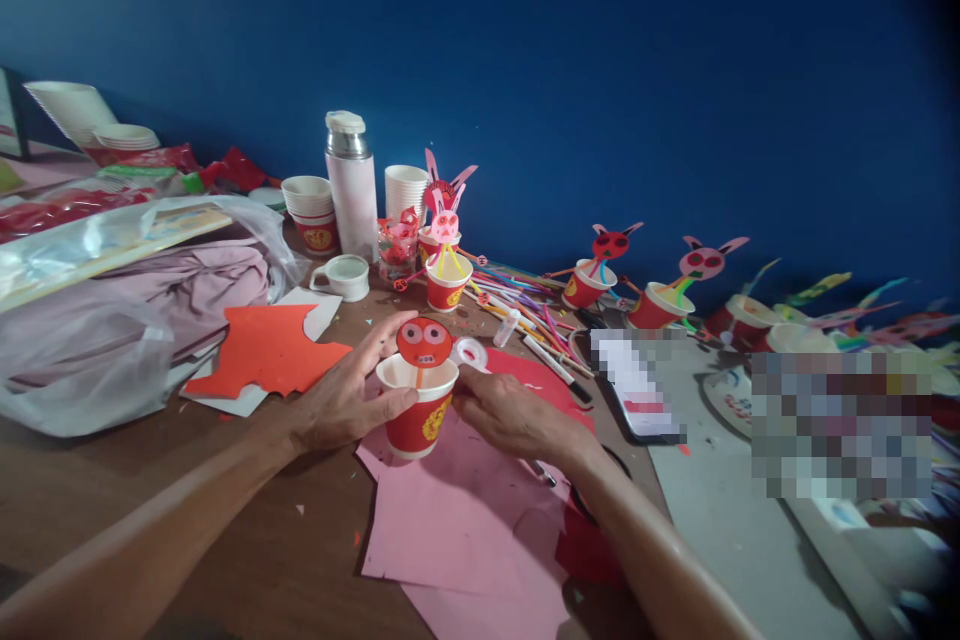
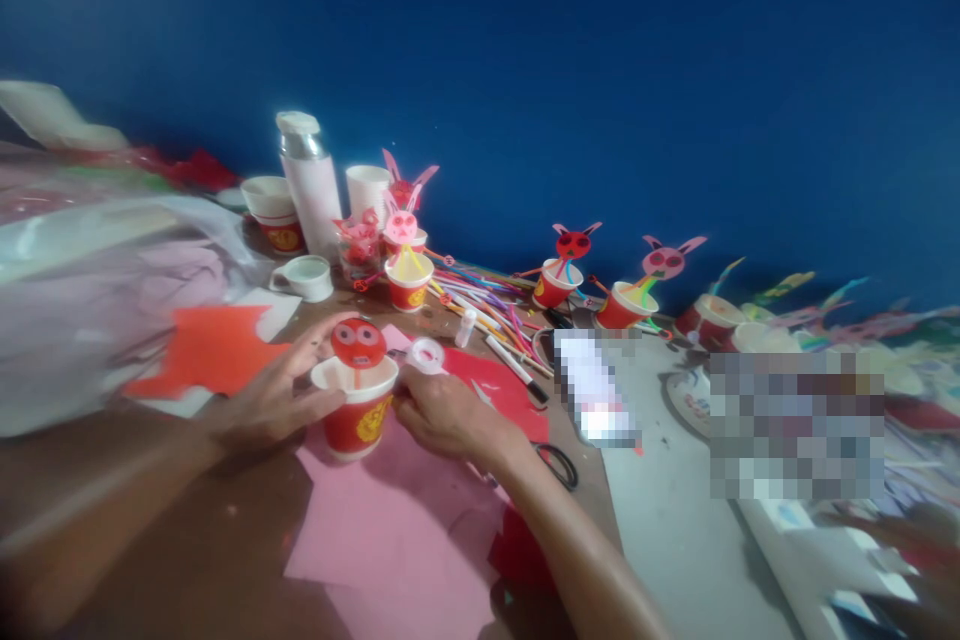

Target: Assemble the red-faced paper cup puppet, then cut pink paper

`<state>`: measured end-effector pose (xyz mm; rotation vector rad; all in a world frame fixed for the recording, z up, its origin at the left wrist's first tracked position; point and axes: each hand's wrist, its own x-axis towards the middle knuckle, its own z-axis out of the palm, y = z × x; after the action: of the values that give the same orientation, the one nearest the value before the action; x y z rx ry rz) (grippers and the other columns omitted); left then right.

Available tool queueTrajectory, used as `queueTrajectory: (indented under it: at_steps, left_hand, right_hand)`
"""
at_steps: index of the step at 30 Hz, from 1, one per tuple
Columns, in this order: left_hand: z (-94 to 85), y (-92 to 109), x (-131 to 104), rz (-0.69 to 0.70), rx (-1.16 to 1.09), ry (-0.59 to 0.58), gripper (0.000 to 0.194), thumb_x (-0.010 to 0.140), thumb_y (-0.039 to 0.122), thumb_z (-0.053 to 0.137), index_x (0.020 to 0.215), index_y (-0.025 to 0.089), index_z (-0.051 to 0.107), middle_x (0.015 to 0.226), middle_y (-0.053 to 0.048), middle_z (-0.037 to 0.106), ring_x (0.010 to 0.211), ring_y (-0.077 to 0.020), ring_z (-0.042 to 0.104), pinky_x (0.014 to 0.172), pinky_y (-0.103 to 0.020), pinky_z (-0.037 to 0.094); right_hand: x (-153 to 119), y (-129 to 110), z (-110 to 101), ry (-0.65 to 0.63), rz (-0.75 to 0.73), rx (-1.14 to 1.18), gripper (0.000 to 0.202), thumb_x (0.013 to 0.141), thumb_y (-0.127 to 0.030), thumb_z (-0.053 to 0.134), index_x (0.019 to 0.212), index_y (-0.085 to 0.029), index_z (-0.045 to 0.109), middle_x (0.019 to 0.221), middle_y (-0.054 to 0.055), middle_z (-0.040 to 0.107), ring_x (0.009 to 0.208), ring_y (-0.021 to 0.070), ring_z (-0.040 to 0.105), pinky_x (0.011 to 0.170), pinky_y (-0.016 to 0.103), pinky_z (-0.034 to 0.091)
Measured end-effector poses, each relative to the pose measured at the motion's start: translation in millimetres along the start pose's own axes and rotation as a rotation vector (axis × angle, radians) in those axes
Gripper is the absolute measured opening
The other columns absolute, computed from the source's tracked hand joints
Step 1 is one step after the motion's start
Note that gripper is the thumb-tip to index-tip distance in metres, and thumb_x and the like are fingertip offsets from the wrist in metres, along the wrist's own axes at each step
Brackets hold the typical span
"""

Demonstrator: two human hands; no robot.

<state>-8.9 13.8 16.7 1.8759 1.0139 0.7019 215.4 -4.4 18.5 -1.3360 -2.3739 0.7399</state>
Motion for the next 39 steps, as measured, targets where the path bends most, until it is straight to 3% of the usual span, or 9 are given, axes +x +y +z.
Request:
queueTrajectory:
  at_steps: [7, 11, 17, 25, 29, 36, 39]
  left_hand:
    - [-1.8, -1.9, -0.1, 0.017, 0.041, 0.004, 0.073, 0.083, 0.039, 0.054, 0.143, 0.025, 0.015, 0.147, -0.010, 0.032, 0.131, -0.0306, 0.035, 0.099, -0.038, 0.042]
    - [-3.6, -0.3, 1.1, 0.036, 0.091, 0.003, 0.073, 0.083, 0.038, 0.054, 0.144, 0.026, 0.016, 0.144, -0.009, 0.038, 0.127, -0.0309, 0.041, 0.098, -0.039, 0.043]
    - [-4.9, 0.7, 1.6, 0.031, 0.050, -0.008, 0.079, 0.081, 0.039, 0.055, 0.145, 0.026, 0.010, 0.140, -0.012, 0.044, 0.124, -0.0325, 0.044, 0.093, -0.040, 0.046]
    - [-5.9, -6.1, 3.0, 0.006, -0.037, 0.016, 0.080, 0.079, 0.039, 0.059, 0.143, 0.023, 0.012, 0.138, -0.014, 0.045, 0.123, -0.0308, 0.046, 0.095, -0.040, 0.044]
    - [-6.1, -7.3, 4.6, 0.014, -0.078, 0.069, 0.077, 0.078, 0.040, 0.059, 0.141, 0.023, 0.018, 0.134, -0.012, 0.051, 0.120, -0.0313, 0.050, 0.092, -0.039, 0.047]
    - [-13.4, -5.6, 8.6, 0.028, -0.053, 0.245, 0.064, 0.075, 0.038, 0.063, 0.132, 0.020, 0.040, 0.134, -0.011, 0.051, 0.120, -0.0316, 0.049, 0.091, -0.036, 0.049]
    - [-18.6, -11.4, 11.5, -0.008, -0.070, 0.297, 0.073, 0.074, 0.036, 0.065, 0.137, 0.023, 0.031, 0.133, -0.009, 0.052, 0.114, -0.0297, 0.055, 0.089, -0.038, 0.050]
  right_hand:
    - [0.1, -2.4, 1.7, -0.025, 0.083, -0.044, 0.014, 0.088, -0.024, 0.040, 0.094, -0.020, 0.052, 0.070, -0.001, 0.053, 0.056, 0.0106, 0.042, 0.053, 0.023, 0.024]
    - [0.5, -3.8, 0.3, -0.028, 0.095, -0.058, 0.017, 0.090, -0.026, 0.037, 0.094, -0.021, 0.053, 0.069, -0.001, 0.053, 0.057, 0.0104, 0.042, 0.054, 0.023, 0.024]
    - [1.8, -1.1, -0.5, -0.056, 0.065, -0.020, 0.020, 0.090, -0.026, 0.038, 0.098, -0.022, 0.056, 0.080, 0.002, 0.061, 0.065, 0.0127, 0.050, 0.059, 0.024, 0.032]
    - [-1.6, 6.7, -17.3, -0.041, 0.108, 0.018, 0.038, 0.092, -0.043, 0.037, 0.123, -0.026, 0.051, 0.098, 0.006, 0.068, 0.087, 0.0211, 0.061, 0.072, 0.030, 0.041]
    - [-3.5, 9.3, -26.6, 0.024, 0.100, -0.018, 0.036, 0.091, -0.042, 0.038, 0.117, -0.026, 0.057, 0.108, 0.006, 0.066, 0.091, 0.0221, 0.061, 0.077, 0.033, 0.043]
    - [-11.6, 4.6, -39.7, 0.067, 0.118, -0.005, 0.033, 0.088, -0.039, 0.045, 0.114, -0.025, 0.059, 0.097, 0.006, 0.069, 0.085, 0.0204, 0.063, 0.075, 0.031, 0.044]
    - [-13.2, 2.8, -42.0, 0.072, 0.111, 0.004, 0.031, 0.088, -0.038, 0.044, 0.111, -0.025, 0.060, 0.096, 0.005, 0.069, 0.083, 0.0189, 0.062, 0.075, 0.030, 0.043]
